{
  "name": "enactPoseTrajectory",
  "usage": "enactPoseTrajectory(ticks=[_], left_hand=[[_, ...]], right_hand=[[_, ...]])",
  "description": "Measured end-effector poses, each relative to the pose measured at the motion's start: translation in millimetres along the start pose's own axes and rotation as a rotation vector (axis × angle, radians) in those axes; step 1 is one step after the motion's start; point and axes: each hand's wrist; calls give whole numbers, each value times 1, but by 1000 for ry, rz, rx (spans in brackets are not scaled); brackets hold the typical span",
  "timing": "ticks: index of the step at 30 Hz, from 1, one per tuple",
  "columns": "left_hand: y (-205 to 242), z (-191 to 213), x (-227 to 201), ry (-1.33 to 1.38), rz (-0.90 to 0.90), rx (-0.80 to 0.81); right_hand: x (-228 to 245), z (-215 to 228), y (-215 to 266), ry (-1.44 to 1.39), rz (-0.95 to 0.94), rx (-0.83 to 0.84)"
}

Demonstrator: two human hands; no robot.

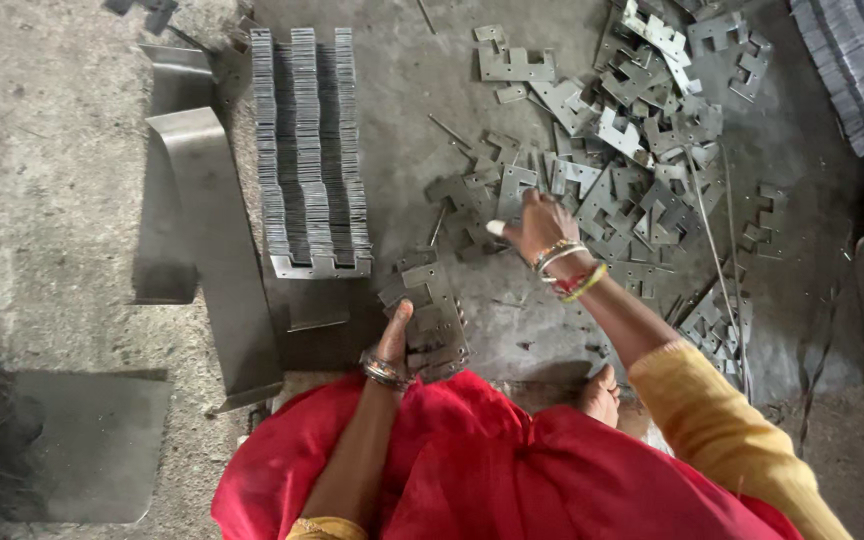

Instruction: The person sits on the floor and repeatedly picks up small metal brackets from a pile, stacks them into neat columns, and occasionally uses a metal rod to sweep the floor. The person also handles a white cloth while organizing the parts.

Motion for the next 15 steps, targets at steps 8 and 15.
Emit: enactPoseTrajectory(ticks=[8,15], left_hand=[[-4,-29,-13,124,-69,-61],[-19,21,8,-30,-82,-243]], right_hand=[[-45,-63,-29,59,284,-282],[-40,-37,-12,-384,43,-37]])
Point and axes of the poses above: each hand's wrist, its own y-axis away from the middle knuckle, its own z-axis out of the back of the hand, x = y × z, and after that the axes turned 2 degrees about x, right-handed
